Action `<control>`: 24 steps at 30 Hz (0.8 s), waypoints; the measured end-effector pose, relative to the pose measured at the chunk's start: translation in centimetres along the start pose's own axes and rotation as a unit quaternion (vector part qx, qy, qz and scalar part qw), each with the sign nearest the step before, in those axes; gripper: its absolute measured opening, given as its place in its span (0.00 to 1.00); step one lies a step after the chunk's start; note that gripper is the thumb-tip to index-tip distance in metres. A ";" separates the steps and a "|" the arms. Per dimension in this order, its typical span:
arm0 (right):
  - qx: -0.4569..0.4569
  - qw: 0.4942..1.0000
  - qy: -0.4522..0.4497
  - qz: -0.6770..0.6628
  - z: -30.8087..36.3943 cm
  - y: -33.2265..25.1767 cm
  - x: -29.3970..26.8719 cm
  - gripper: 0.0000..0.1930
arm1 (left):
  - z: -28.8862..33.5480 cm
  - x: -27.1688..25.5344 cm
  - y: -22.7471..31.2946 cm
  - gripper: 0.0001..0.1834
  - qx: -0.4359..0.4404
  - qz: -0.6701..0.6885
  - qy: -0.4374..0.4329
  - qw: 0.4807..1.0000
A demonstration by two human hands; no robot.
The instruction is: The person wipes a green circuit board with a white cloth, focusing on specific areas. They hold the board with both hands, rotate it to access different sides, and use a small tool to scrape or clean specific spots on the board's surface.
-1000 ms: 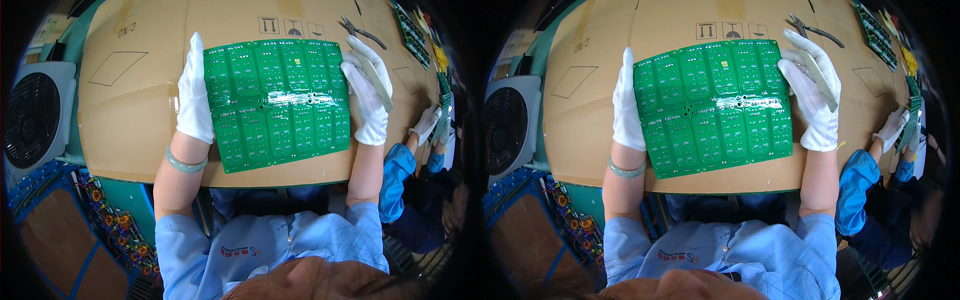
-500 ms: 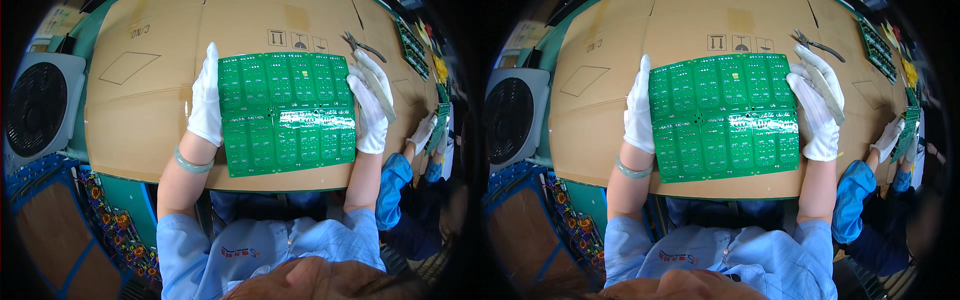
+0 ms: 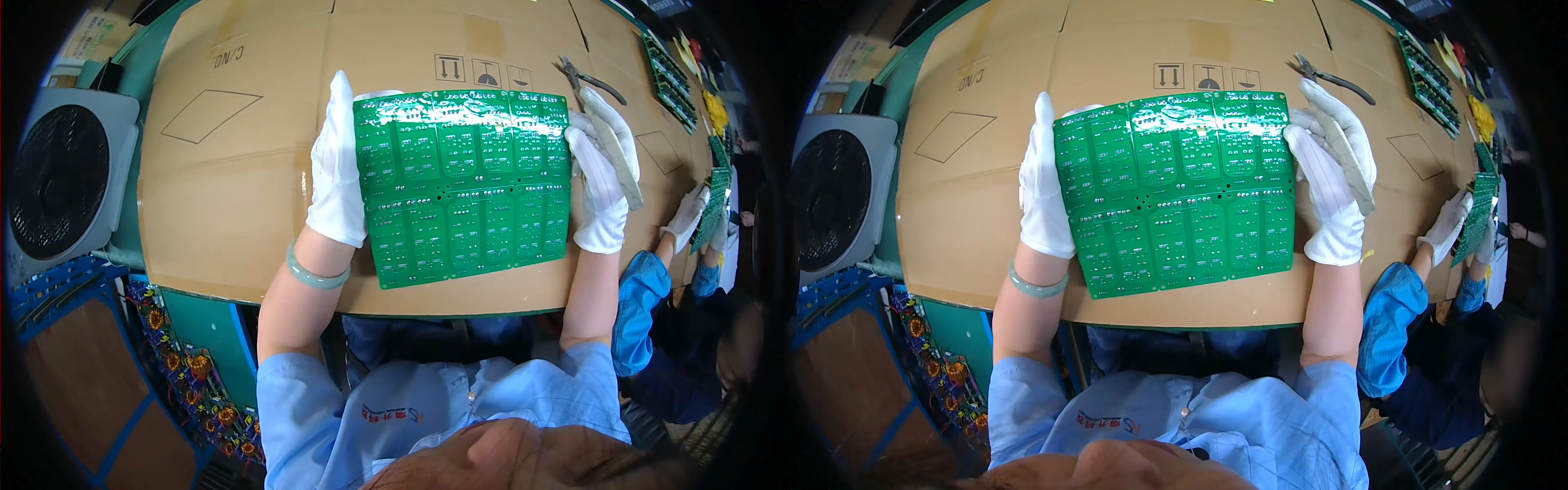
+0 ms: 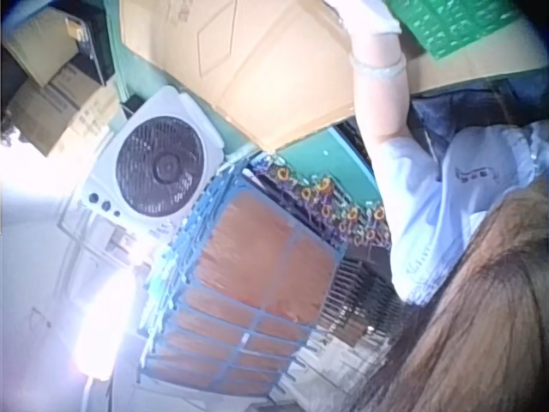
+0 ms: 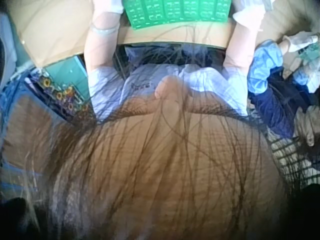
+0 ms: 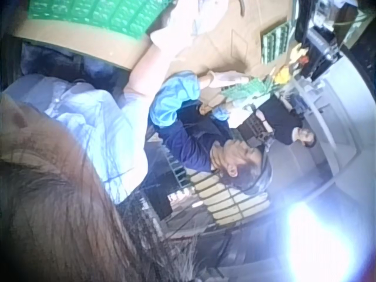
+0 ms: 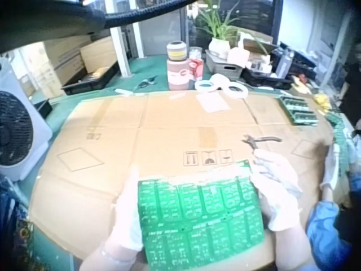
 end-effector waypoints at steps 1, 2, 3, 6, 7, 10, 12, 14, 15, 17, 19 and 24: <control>-0.005 1.000 -0.005 0.011 -0.1 0.1 -0.2 0.23 | -0.1 0.3 0.5 0.31 -0.062 0.061 0.030 0.996; -0.010 1.000 -0.010 0.021 -0.1 0.2 -0.3 0.23 | 0.0 0.5 0.6 0.32 -0.089 0.092 0.042 0.991; -0.011 1.000 -0.004 0.019 -0.1 0.3 -0.4 0.23 | 0.1 0.7 0.7 0.33 -0.116 0.122 0.057 0.984; -0.006 1.000 0.008 0.004 -0.1 0.2 -0.4 0.23 | 0.0 0.7 0.7 0.32 -0.061 0.088 0.042 0.993; -0.001 1.000 0.006 -0.007 -0.1 0.2 -0.3 0.23 | 0.1 0.6 0.4 0.32 -0.022 0.052 0.033 0.998; -0.001 1.000 0.008 0.006 -0.1 0.3 -0.4 0.23 | -0.4 0.8 0.6 0.32 -0.128 0.117 0.058 0.983; -0.005 1.000 0.008 0.011 -0.1 0.3 -0.3 0.23 | -0.3 0.9 0.9 0.33 -0.184 0.154 0.076 0.968; -0.009 1.000 0.012 0.004 -0.1 0.4 -0.3 0.23 | -0.2 1.1 0.7 0.34 -0.153 0.132 0.071 0.977; -0.006 1.000 0.011 0.004 -0.1 0.5 -0.2 0.23 | -0.2 1.0 0.3 0.34 -0.144 0.126 0.066 0.979; -0.002 1.000 0.007 0.006 -0.2 0.5 -0.3 0.23 | -0.2 0.9 -0.3 0.34 -0.128 0.114 0.059 0.983; 0.007 1.000 0.008 0.018 -0.2 0.6 -0.3 0.23 | 0.0 0.7 0.7 0.34 -0.082 0.101 0.053 0.990; 0.016 0.999 0.000 0.037 -0.3 0.9 -0.3 0.22 | -0.2 0.8 0.4 0.33 -0.154 0.151 0.051 0.975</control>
Point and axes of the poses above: each hand's wrist, its own z-axis away from the middle knuckle, its own x-axis out of the palm, y = z × x, the point moved 2 cm from there along -z, towards the middle knuckle, and after that the axes turned 8 degrees about x, right-handed, at the moved point
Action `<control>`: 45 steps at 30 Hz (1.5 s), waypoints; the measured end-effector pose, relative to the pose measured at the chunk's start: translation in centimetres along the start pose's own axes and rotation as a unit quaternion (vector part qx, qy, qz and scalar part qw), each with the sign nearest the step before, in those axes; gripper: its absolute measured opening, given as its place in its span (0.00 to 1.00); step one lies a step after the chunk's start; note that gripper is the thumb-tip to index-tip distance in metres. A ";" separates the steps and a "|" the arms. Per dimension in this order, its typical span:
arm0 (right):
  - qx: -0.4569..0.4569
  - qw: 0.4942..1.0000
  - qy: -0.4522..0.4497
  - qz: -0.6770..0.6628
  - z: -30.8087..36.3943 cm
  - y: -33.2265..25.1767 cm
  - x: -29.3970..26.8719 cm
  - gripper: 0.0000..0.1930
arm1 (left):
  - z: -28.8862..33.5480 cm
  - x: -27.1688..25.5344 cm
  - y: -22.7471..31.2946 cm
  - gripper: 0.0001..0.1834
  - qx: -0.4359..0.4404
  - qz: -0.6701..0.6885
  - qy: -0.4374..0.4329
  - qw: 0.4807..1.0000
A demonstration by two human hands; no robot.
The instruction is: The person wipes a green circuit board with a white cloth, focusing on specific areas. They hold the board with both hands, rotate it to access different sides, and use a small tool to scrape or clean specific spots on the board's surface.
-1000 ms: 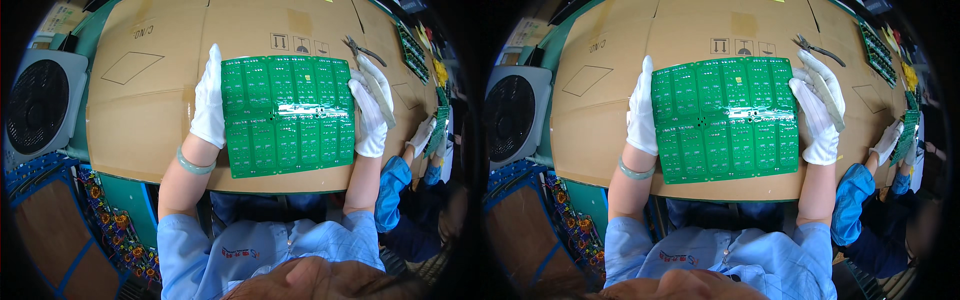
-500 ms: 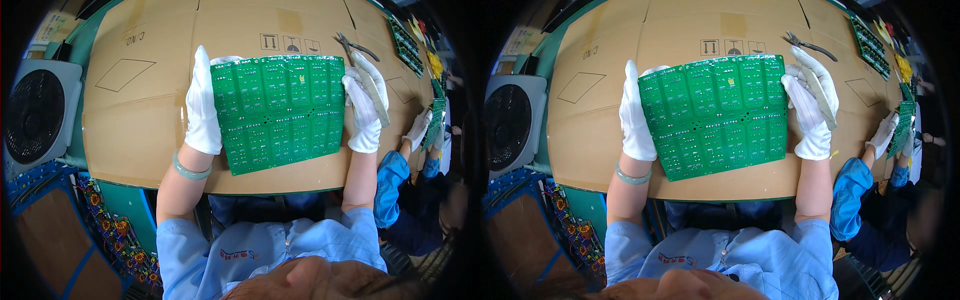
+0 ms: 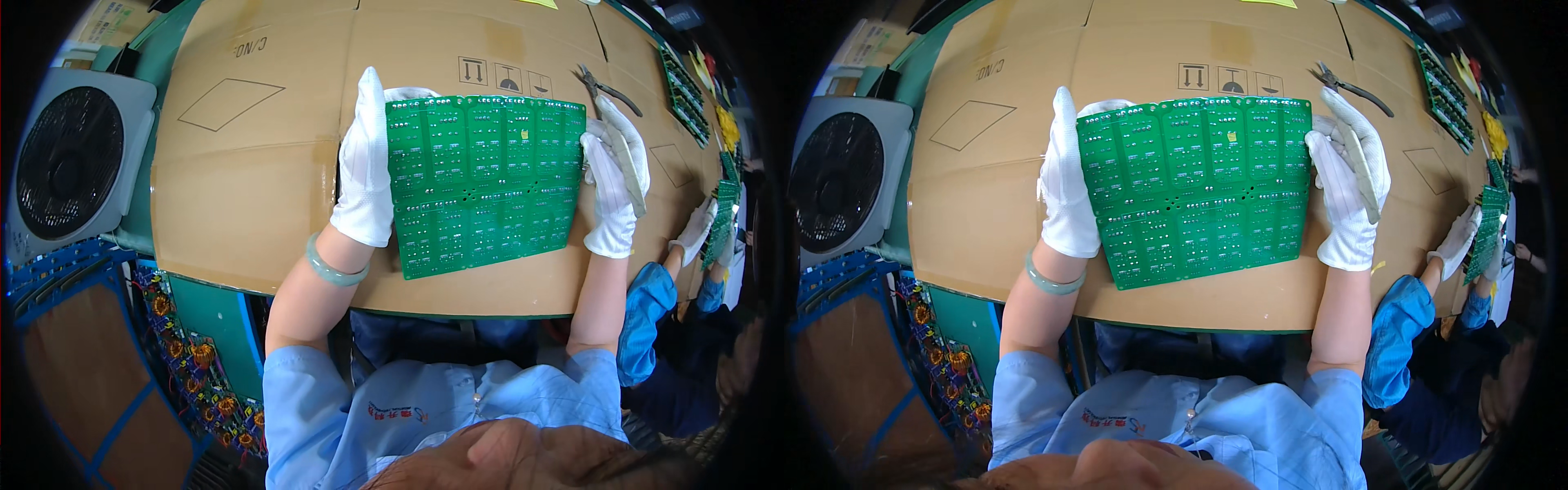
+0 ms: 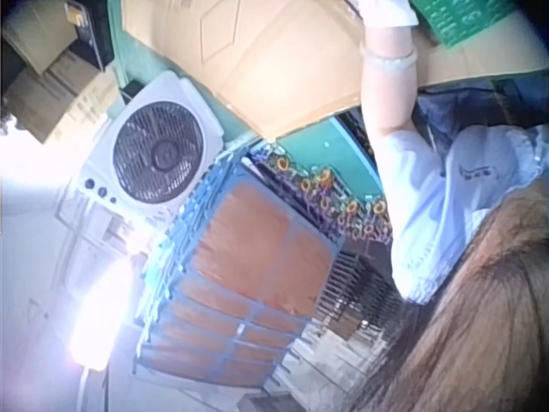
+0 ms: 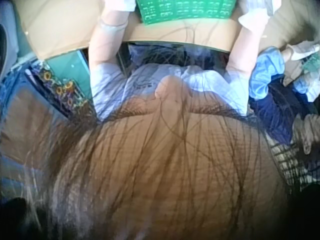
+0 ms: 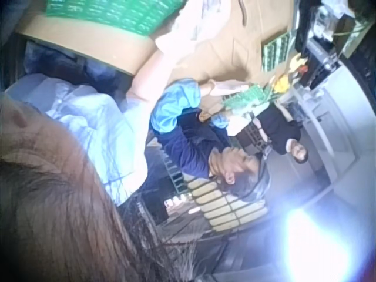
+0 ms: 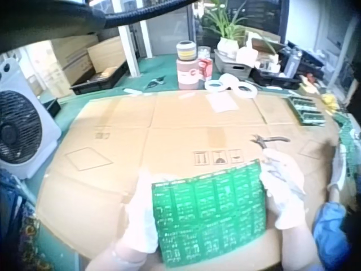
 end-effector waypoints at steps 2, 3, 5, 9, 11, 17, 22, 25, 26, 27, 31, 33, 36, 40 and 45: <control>-0.008 1.000 -0.001 -0.013 -0.1 0.0 0.0 0.22 | 0.1 0.0 0.1 0.34 -0.007 0.002 -0.002 1.000; -0.005 1.000 -0.007 -0.020 -0.1 0.0 0.0 0.22 | 0.2 0.1 0.2 0.34 0.037 -0.010 -0.010 0.999; 0.001 0.999 -0.017 -0.031 0.0 -0.1 -0.1 0.22 | 0.3 0.0 -0.1 0.33 0.126 -0.045 -0.039 0.990; -0.010 1.000 -0.011 -0.012 -0.2 0.3 0.2 0.21 | -0.1 -1.1 -0.9 0.32 0.223 -0.132 -0.096 0.961; 0.007 1.000 -0.011 0.024 -0.3 0.1 0.4 0.21 | -0.3 -1.0 -1.3 0.37 0.148 -0.104 -0.076 0.981; -0.015 0.999 -0.029 0.040 -0.6 0.7 0.5 0.21 | -0.5 -0.6 -1.4 0.39 -0.048 0.080 -0.060 0.994; -0.015 0.998 -0.033 0.051 -0.4 0.4 0.6 0.20 | -0.4 -0.4 -1.3 0.39 -0.062 0.100 -0.054 0.992; -0.014 0.998 -0.043 0.052 -0.5 0.3 0.7 0.20 | -0.4 -0.5 -1.3 0.39 -0.052 0.101 -0.057 0.992; -0.012 0.997 -0.048 0.050 -0.5 0.3 0.8 0.20 | -0.3 -0.5 -1.4 0.39 -0.050 0.103 -0.056 0.992; -0.006 0.997 -0.050 0.054 -0.5 0.3 0.9 0.20 | -0.3 -0.5 -1.4 0.39 -0.052 0.103 -0.056 0.992; -0.019 0.995 -0.055 0.082 -0.7 0.4 0.9 0.19 | -0.4 -0.7 -1.4 0.38 -0.036 0.078 -0.058 0.995; -0.031 0.994 -0.056 0.094 -0.8 0.6 0.8 0.19 | -0.5 -0.8 -1.7 0.38 -0.031 0.071 -0.060 0.995; -0.023 0.992 -0.058 0.105 -0.8 0.8 0.8 0.19 | -0.5 -0.7 -1.7 0.38 -0.047 0.087 -0.055 0.994; -0.021 0.992 -0.059 0.105 -0.9 0.9 0.8 0.19 | -0.4 -0.5 -1.4 0.37 -0.051 0.095 -0.034 0.994; -0.053 0.991 -0.041 0.117 -0.8 0.8 1.0 0.18 | -0.1 -0.7 -0.8 0.35 0.031 -0.006 -0.071 0.997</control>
Point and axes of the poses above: each hand's wrist, its own z-axis away from the middle knuckle, its own x-axis out of the palm, y = z × x, the point moved 2 cm from there along -z, towards the middle knuckle, and after that the axes turned 8 degrees about x, right-handed, at the moved point
